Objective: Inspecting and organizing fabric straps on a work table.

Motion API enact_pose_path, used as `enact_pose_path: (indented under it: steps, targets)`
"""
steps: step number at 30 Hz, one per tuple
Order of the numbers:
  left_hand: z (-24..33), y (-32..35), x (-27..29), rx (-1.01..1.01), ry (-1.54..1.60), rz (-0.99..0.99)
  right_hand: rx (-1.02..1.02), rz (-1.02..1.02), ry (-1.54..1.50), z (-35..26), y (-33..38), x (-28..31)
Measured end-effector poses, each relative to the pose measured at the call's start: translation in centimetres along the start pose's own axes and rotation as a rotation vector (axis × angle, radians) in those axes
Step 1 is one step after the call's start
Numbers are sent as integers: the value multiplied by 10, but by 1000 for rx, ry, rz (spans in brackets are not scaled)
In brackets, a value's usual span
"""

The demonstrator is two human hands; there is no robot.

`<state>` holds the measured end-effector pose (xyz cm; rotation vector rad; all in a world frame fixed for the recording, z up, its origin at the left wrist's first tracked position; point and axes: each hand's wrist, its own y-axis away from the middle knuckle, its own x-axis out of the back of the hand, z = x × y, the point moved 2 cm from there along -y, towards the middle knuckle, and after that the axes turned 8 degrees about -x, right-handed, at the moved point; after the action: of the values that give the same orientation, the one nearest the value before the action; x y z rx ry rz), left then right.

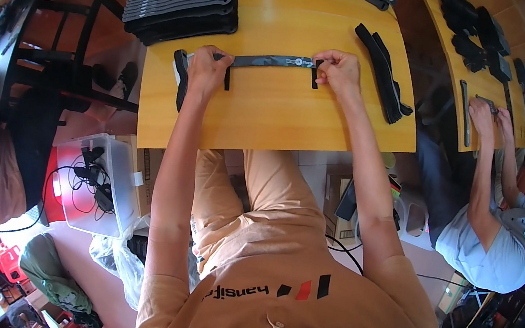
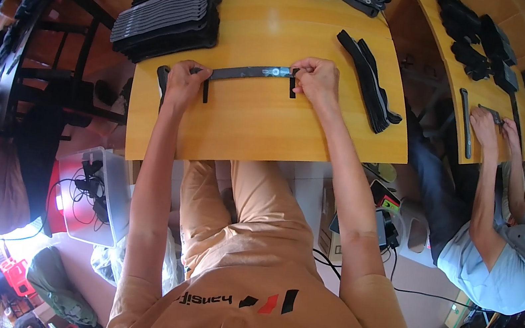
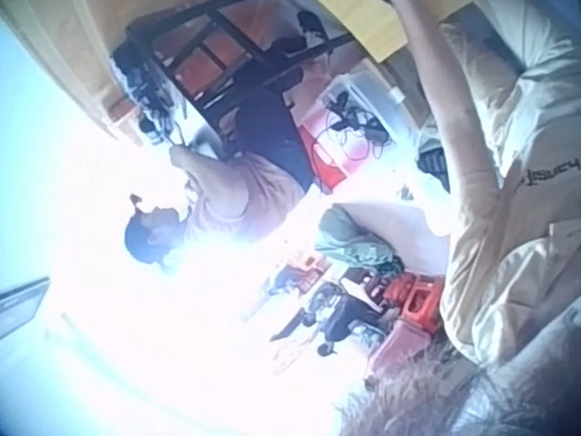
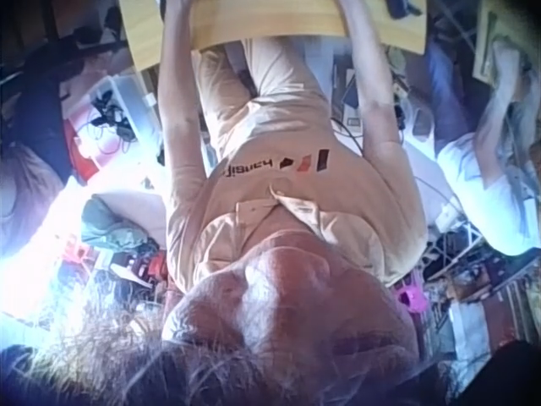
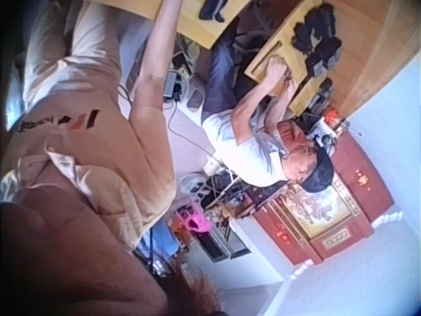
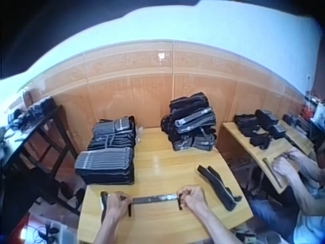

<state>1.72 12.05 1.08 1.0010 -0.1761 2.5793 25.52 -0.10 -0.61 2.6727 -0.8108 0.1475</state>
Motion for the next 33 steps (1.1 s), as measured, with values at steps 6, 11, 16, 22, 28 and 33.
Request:
enact_pose_path:
  steps: [6,11,16,22,28,33]
  targets:
    - [1,1,1,9,24,-4,44,98,40,-6,9,-4]
    - [-2,2,0,-43,8,43,55,148,55,-6,10,-6]
    - [2,3,0,-41,11,76,39,172,67,-5,8,-7]
    - [-2,2,-2,-34,-4,78,56,180,126,-2,5,-7]
    - [-3,1,-1,-10,6,67,134,207,197,1,3,-7]
    - [-7,-1,-4,-8,38,57,162,213,221,0,2,-6]
